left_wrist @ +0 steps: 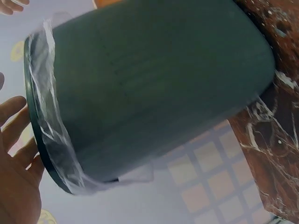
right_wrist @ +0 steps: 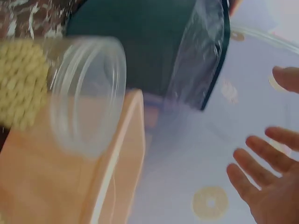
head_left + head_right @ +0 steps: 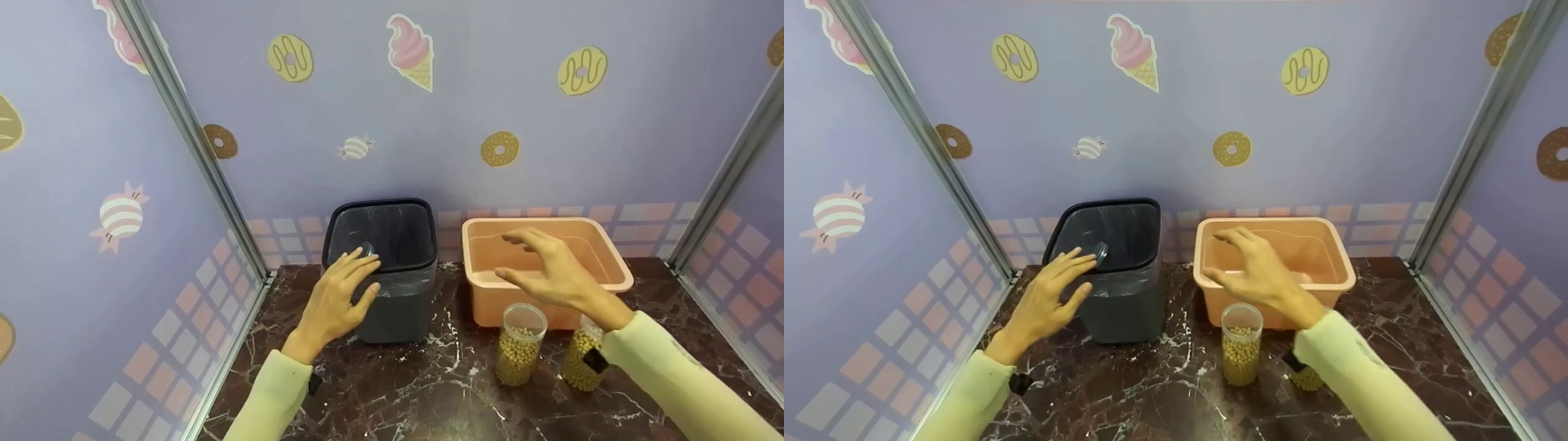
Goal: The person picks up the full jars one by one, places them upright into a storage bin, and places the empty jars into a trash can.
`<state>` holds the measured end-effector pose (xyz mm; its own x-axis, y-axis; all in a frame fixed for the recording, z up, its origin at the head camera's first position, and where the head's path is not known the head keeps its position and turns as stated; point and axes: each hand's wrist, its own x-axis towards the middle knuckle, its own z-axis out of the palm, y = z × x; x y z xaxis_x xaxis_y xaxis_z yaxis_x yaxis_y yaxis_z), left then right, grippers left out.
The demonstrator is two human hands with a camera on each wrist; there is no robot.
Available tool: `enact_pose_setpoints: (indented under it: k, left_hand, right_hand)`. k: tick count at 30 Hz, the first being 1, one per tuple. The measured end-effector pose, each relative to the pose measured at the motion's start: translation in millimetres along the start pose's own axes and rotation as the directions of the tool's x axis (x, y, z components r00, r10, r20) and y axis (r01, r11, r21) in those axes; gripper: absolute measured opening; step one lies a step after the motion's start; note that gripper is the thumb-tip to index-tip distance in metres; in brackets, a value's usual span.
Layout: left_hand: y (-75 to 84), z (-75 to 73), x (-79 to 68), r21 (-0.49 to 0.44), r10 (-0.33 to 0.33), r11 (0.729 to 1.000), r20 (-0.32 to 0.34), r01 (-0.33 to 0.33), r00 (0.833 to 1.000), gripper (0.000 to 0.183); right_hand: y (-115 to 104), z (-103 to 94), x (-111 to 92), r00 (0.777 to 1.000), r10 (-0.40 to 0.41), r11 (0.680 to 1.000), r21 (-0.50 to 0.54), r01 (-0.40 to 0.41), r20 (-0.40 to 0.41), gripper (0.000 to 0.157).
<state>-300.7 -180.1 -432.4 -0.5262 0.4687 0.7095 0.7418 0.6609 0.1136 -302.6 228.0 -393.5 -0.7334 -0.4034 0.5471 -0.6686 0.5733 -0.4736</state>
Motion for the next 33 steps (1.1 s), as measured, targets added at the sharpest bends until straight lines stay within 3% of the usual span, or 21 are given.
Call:
enact_pose_setpoints:
  k: [6, 12, 17, 24, 33]
  left_hand:
    - [15.2, 14.6, 6.7, 0.003, 0.029, 1.0, 0.008, -0.029, 1.0, 0.04]
    - [36.1, 29.4, 18.1, -0.001, 0.098, 0.995, -0.031, -0.098, 0.995, 0.042]
    - [52.7, 40.9, 27.3, -0.009, 0.131, 0.991, -0.025, -0.132, 0.991, 0.044]
    - [70.0, 62.2, 33.4, -0.028, 0.178, 0.984, -0.018, -0.178, 0.984, 0.043]
    - [93.9, 95.2, 36.6, -0.065, 0.213, 0.974, -0.038, -0.215, 0.976, 0.045]
  right_hand:
    - [19.2, -22.3, -26.2, 0.999, -0.039, 0.995, -0.088, 0.039, 0.007, 0.059]
    - [43.0, -42.7, -49.7, 1.0, 0.013, 0.99, -0.137, -0.015, -0.019, 0.055]
    - [70.6, -56.9, -69.8, 0.997, 0.061, 0.983, -0.172, -0.07, -0.057, 0.049]
    - [117.2, -60.9, -102.5, 0.996, 0.031, 0.967, -0.251, -0.053, -0.088, 0.043]
    - [158.8, -55.1, -132.4, 0.991, 0.078, 0.959, -0.265, -0.104, -0.109, 0.044]
